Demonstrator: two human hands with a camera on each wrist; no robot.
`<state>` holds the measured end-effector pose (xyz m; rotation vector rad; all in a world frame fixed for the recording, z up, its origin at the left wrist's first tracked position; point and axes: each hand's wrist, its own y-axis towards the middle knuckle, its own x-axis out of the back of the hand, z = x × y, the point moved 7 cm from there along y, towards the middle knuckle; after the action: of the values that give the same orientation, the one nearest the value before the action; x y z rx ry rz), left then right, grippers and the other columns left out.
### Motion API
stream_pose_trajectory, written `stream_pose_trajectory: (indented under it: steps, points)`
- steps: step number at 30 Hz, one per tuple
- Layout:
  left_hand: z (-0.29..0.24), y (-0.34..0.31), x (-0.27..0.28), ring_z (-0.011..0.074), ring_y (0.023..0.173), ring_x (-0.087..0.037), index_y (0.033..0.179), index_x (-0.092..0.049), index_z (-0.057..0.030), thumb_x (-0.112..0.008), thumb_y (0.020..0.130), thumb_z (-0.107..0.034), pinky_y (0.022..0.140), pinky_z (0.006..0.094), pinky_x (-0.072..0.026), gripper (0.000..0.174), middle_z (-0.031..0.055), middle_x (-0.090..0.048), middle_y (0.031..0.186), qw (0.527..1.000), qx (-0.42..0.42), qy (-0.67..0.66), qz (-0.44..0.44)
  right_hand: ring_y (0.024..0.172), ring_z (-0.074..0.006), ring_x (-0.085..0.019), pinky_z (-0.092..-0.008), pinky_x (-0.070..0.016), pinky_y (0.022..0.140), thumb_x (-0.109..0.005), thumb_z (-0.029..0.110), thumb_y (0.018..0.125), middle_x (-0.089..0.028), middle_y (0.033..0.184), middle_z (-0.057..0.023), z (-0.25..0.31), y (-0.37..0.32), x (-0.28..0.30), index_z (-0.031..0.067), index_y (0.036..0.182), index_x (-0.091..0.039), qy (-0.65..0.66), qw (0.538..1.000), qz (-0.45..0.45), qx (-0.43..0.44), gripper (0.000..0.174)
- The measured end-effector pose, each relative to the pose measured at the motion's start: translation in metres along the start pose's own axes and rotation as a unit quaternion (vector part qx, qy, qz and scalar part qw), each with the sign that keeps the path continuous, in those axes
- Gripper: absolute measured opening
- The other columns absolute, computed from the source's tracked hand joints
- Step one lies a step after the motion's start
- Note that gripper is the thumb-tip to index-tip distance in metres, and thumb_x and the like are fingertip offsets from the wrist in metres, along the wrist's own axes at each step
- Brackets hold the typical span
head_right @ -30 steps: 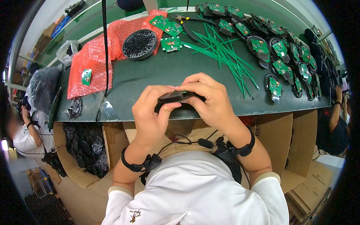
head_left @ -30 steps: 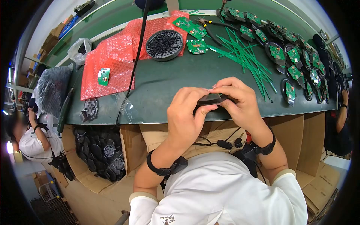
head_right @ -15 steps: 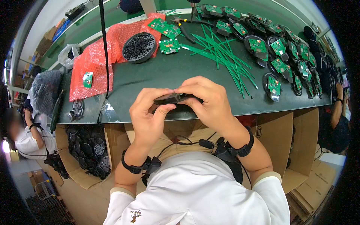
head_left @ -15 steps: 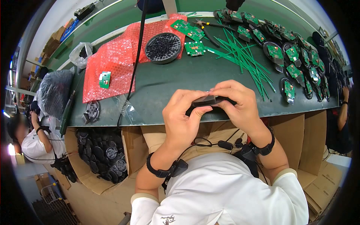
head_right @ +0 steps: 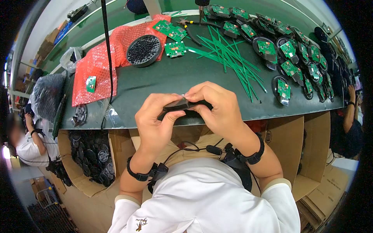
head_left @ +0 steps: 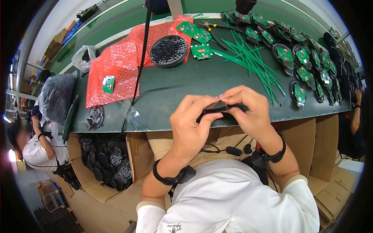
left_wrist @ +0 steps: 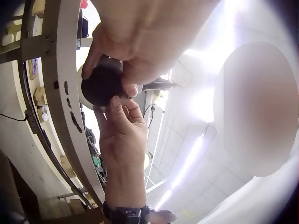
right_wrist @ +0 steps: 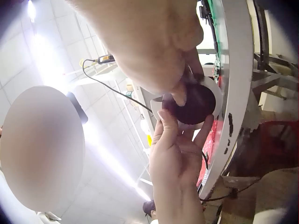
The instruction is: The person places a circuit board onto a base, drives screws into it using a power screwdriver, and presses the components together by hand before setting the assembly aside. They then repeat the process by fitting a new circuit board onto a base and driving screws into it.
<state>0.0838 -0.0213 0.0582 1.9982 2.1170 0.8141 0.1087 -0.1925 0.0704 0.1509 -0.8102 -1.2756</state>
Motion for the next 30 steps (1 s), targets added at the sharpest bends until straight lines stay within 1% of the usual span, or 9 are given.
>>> stream_pose_trajectory:
  steps: [13,14,16,18,19,20,23,27,30]
  points:
    - [0.002,-0.004,0.001,0.0257,0.095,-0.072,0.108,-0.079,-0.0046,-0.086,0.077,-0.004,0.081,0.0348,-0.0595,0.031,0.0137,-0.072,0.103,1.0,-0.012,-0.025,-0.006,0.091,-0.0304,-0.075,-0.0364,-0.061,0.077,-0.076,-0.013,0.074,-0.073,0.097,-0.0169,-0.005,-0.002,-0.003,-0.0034,0.086,-0.062,0.04,0.999,0.014,-0.021,0.022]
    - [0.002,-0.004,0.001,0.0272,0.099,-0.071,0.108,-0.079,-0.0036,-0.087,0.075,-0.003,0.086,0.0356,-0.0577,0.034,0.0145,-0.072,0.107,1.0,0.003,-0.02,0.005,0.091,-0.0304,-0.075,-0.0364,-0.061,0.077,-0.076,-0.013,0.074,-0.073,0.097,-0.0169,-0.006,-0.004,-0.004,-0.0034,0.086,-0.062,0.04,0.999,0.014,-0.02,0.022]
    - [0.003,-0.005,0.002,0.0288,0.103,-0.07,0.109,-0.079,-0.0025,-0.087,0.073,-0.002,0.092,0.0365,-0.0559,0.037,0.0153,-0.073,0.11,1.0,0.018,-0.014,0.015,0.093,-0.0315,-0.074,-0.0382,-0.0607,0.078,-0.08,-0.009,0.072,-0.072,0.099,-0.0149,-0.004,-0.01,-0.004,-0.0016,0.088,-0.064,0.009,1.0,-0.012,0.016,0.024]
    - [-0.001,-0.008,0.005,0.0336,0.108,-0.068,0.11,-0.079,-0.0071,-0.087,0.068,-0.001,0.091,0.042,-0.0565,0.043,0.0145,-0.069,0.117,0.989,-0.041,0.138,0.017,0.095,-0.0322,-0.073,-0.0391,-0.0602,0.079,-0.083,-0.005,0.071,-0.072,0.099,-0.0134,0.001,-0.013,-0.003,0.0,0.09,-0.066,-0.045,0.997,0.007,0.065,0.025]
    - [0.002,-0.014,0.007,0.0364,0.115,-0.065,0.116,-0.076,-0.0072,-0.087,0.066,-0.001,0.096,0.0453,-0.0538,0.052,0.014,-0.068,0.121,0.985,-0.031,0.168,0.025,0.097,-0.033,-0.072,-0.04,-0.0598,0.081,-0.085,-0.001,0.07,-0.072,0.1,-0.0118,0.007,-0.016,-0.005,0.0015,0.092,-0.069,-0.099,0.989,0.026,0.111,0.027]
    - [0.002,-0.018,0.01,0.0364,0.115,-0.065,0.116,-0.076,-0.0072,-0.087,0.066,-0.001,0.096,0.0453,-0.0538,0.052,0.014,-0.068,0.121,0.985,-0.031,0.168,0.024,0.097,-0.033,-0.072,-0.04,-0.0598,0.081,-0.085,-0.001,0.07,-0.072,0.1,-0.0118,0.011,-0.017,-0.004,0.0015,0.092,-0.069,-0.099,0.988,0.027,0.112,0.027]
    - [0.014,-0.033,0.009,0.0357,0.123,-0.066,0.127,-0.071,-0.0039,-0.093,0.065,-0.01,0.106,0.0469,-0.0524,0.067,0.0148,-0.069,0.125,0.979,-0.03,0.188,0.067,0.107,-0.033,-0.068,-0.0407,-0.058,0.085,-0.088,0.008,0.07,-0.071,0.112,-0.0102,0.017,-0.021,-0.009,0.0046,0.101,-0.073,-0.096,0.984,0.131,0.077,0.034]
    - [0.008,-0.034,0.009,0.0359,0.122,-0.066,0.124,-0.072,-0.0025,-0.095,0.065,-0.018,0.11,0.0499,-0.0502,0.065,0.0155,-0.07,0.124,0.98,-0.033,0.184,0.069,0.106,-0.0327,-0.067,-0.0411,-0.0568,0.086,-0.087,0.009,0.073,-0.07,0.114,-0.0104,0.004,-0.015,-0.01,0.0043,0.105,-0.074,-0.059,0.991,0.117,0.036,0.035]
    - [0.006,-0.037,0.004,0.0371,0.122,-0.065,0.12,-0.073,-0.0022,-0.092,0.068,-0.025,0.109,0.0539,-0.05,0.06,0.0139,-0.068,0.123,0.975,-0.06,0.201,0.072,0.102,-0.0327,-0.066,-0.0409,-0.0554,0.085,-0.085,0.009,0.075,-0.071,0.107,-0.0102,0.001,-0.001,-0.014,0.0033,0.107,-0.075,-0.118,0.992,0.051,-0.012,0.033]
